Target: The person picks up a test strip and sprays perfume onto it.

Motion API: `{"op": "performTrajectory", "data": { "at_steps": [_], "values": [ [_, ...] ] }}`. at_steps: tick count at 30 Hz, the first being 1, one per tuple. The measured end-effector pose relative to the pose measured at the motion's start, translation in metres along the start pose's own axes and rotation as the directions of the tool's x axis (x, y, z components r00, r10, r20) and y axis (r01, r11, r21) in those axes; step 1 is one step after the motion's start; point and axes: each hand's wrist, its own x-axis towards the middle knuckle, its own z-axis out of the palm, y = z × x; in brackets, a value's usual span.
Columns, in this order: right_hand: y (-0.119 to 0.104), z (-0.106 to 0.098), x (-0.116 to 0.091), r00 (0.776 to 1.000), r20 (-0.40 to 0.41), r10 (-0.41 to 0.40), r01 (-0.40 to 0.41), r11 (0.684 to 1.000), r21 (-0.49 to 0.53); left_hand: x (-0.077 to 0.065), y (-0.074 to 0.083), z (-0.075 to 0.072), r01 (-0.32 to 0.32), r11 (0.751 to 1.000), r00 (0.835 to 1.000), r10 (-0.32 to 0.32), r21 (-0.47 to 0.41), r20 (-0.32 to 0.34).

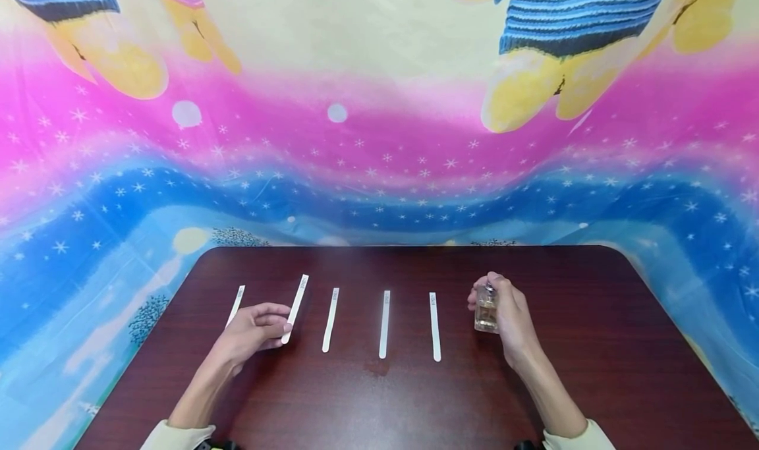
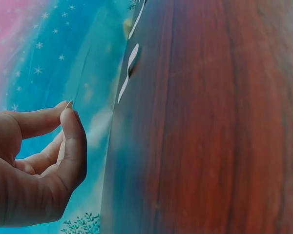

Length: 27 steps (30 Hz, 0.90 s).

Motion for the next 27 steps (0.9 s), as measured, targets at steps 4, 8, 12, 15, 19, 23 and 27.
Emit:
{"op": "performTrajectory", "data": {
  "at_steps": [4, 8, 12, 15, 19, 23, 27],
  "values": [
    [0.000, 0.000, 0.000, 1.000, -0.003, 0.000, 0.000, 1.000, -0.004, 0.000, 0.002, 0.004, -0.005, 1.000, 1.000, 0.005, -0.010, 0.011],
    [0.000, 0.000, 0.000, 1.000, 0.004, -0.002, 0.002, 1.000, -0.001, -0.001, 0.004, 0.008, -0.010, 1.000, 1.000, 0.011, -0.018, 0.026],
    [-0.001, 0.001, 0.001, 1.000, 0.010, -0.001, 0.001, 1.000, -0.007, -0.001, 0.006, 0.012, -0.022, 0.999, 0.999, 0.023, -0.024, 0.045],
    [-0.001, 0.003, 0.001, 1.000, 0.008, 0.004, -0.004, 1.000, -0.022, -0.002, 0.007, 0.015, -0.032, 0.999, 0.997, 0.034, -0.031, 0.067],
    [-0.002, 0.006, 0.001, 1.000, 0.004, 0.004, -0.004, 1.000, -0.027, -0.002, 0.007, 0.019, -0.042, 0.999, 0.995, 0.045, -0.033, 0.093],
    [-0.003, 0.008, 0.001, 1.000, 0.005, 0.001, -0.001, 1.000, -0.020, -0.002, 0.008, 0.023, -0.050, 0.998, 0.993, 0.054, -0.041, 0.102],
    [-0.002, 0.009, 0.001, 1.000, 0.005, 0.005, -0.005, 0.999, -0.041, -0.003, 0.009, 0.029, -0.048, 0.997, 0.992, 0.054, -0.052, 0.111]
  ]
}}
